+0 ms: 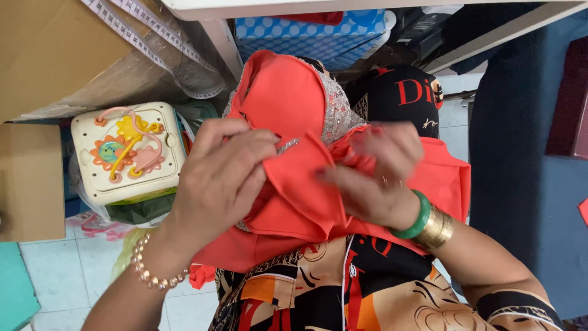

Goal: Aligning and folding a sequined trim on an orange garment at an alteration workstation

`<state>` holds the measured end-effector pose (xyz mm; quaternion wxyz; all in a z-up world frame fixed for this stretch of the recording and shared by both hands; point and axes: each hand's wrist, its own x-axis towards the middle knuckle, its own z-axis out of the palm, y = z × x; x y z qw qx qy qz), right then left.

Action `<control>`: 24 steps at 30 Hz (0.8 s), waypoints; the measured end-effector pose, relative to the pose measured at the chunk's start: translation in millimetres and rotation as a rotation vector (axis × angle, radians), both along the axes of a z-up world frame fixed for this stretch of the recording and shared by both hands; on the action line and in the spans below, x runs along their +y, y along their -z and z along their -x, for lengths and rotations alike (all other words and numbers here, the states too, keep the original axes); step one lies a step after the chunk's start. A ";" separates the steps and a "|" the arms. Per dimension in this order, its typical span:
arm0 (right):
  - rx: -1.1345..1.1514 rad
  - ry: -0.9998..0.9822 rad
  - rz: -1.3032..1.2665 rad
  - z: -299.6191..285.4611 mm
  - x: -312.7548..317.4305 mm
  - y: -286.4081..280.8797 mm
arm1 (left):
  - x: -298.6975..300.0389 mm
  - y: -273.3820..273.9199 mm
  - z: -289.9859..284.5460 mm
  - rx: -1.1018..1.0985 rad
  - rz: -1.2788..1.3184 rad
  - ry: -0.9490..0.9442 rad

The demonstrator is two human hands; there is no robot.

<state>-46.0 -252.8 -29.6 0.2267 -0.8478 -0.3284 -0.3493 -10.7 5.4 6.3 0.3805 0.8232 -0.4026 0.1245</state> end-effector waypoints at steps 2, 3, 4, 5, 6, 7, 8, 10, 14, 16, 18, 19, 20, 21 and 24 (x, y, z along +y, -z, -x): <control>-0.082 -0.038 0.056 10.2 -4.9 17.9 | -1.5 -4.6 -5.5 0.028 0.035 -0.001; -0.261 -0.034 -0.082 13.2 0.3 27.1 | -2.3 -5.6 -6.9 0.016 0.024 0.028; -0.439 -0.030 -0.221 16.2 5.0 36.2 | -3.7 -6.6 -8.3 0.004 0.012 0.057; -0.439 -0.028 -0.220 19.8 -4.0 21.8 | -6.0 -8.3 -8.9 0.004 0.013 0.059; -0.374 0.029 0.098 23.4 -13.3 7.4 | -8.7 -10.0 -9.7 -0.011 0.005 0.069; -0.302 0.088 0.413 26.5 -22.2 -6.9 | -11.1 -11.5 -11.0 -0.029 -0.002 0.080; -0.303 0.091 0.415 16.4 -19.0 -15.7 | -12.1 -10.0 -11.0 -0.031 -0.001 0.083; 0.074 -0.197 0.231 -4.5 -12.8 -33.7 | -14.1 -7.8 -11.4 0.020 -0.009 0.047; 0.483 -0.313 -0.154 -25.3 -5.8 -31.9 | -16.3 4.3 -23.4 0.221 0.014 -0.002; 0.422 -0.288 0.005 -36.3 -6.2 -29.9 | -16.1 1.0 -31.0 0.374 -0.035 -0.023; 0.376 -0.322 0.028 -34.1 -4.9 -47.7 | -19.9 -9.8 -27.9 0.395 -0.076 -0.014; 0.333 -0.345 0.049 -32.9 -4.4 -56.2 | -22.0 -14.8 -26.7 0.418 -0.119 0.007; 0.333 -0.352 0.049 -30.4 -4.0 -58.7 | -21.9 -25.4 -26.4 0.419 -0.118 -0.001; 0.648 -0.377 -0.233 -26.6 -4.5 -61.7 | -22.9 -35.6 -25.9 0.637 -0.219 -0.017; 1.252 -0.284 -0.846 -41.8 -8.4 -22.8 | -26.8 -19.3 -41.9 0.930 -0.237 -0.015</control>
